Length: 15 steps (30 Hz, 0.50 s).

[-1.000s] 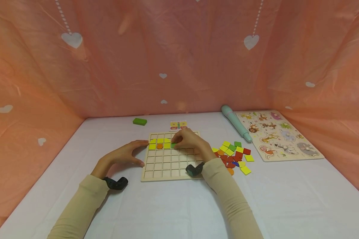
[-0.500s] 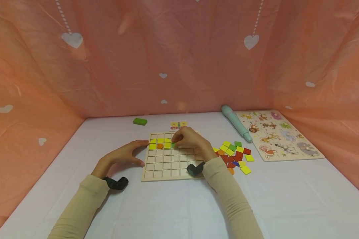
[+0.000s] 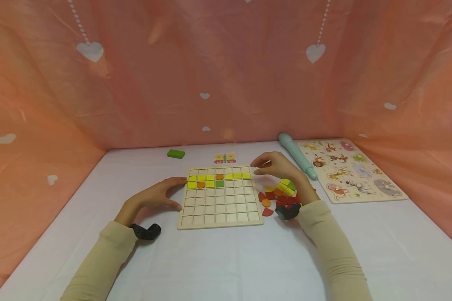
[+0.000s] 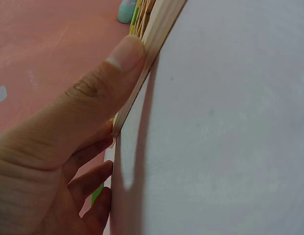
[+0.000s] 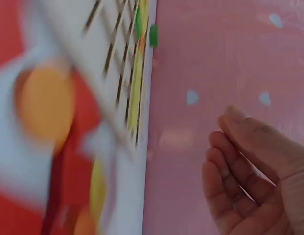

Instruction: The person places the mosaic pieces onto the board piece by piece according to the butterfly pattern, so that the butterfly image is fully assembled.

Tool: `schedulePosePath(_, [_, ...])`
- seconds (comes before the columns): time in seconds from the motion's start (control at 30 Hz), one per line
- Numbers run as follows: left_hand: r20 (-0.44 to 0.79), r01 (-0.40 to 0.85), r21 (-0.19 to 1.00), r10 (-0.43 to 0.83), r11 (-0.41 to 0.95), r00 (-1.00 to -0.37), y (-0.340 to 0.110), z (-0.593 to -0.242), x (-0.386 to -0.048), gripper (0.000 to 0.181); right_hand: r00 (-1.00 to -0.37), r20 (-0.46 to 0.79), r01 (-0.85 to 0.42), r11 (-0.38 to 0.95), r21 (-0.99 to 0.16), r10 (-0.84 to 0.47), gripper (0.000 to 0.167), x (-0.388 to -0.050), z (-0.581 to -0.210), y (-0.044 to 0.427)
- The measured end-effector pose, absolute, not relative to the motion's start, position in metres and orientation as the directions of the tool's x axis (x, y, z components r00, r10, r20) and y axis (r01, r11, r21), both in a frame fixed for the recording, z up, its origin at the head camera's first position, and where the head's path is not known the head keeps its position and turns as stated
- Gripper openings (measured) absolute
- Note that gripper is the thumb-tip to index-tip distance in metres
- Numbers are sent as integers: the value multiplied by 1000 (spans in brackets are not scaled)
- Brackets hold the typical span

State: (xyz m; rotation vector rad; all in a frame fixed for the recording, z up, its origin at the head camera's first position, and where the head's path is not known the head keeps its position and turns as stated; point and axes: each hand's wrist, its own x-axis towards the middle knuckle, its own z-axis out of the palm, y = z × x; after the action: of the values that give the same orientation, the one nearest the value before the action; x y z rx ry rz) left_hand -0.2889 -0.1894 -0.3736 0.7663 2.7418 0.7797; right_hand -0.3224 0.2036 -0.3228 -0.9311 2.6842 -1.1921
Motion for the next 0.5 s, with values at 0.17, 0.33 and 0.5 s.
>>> schedulePosePath(0.17, [-48, 422, 536, 526, 731, -849, -190, -373, -288, 92, -865, 169, -457, 601, -655, -473, 29, -314, -329, 241])
schedulePosePath(0.33, [-46, 419, 541, 523, 729, -851, -190, -372, -288, 92, -913, 111, -369, 680, -634, -393, 29, -314, -338, 267])
schedulePosePath(0.5, [-53, 414, 541, 521, 732, -852, -190, -372, -288, 92, -926, 43, -316, 708, -631, -374, 29, -317, -346, 277])
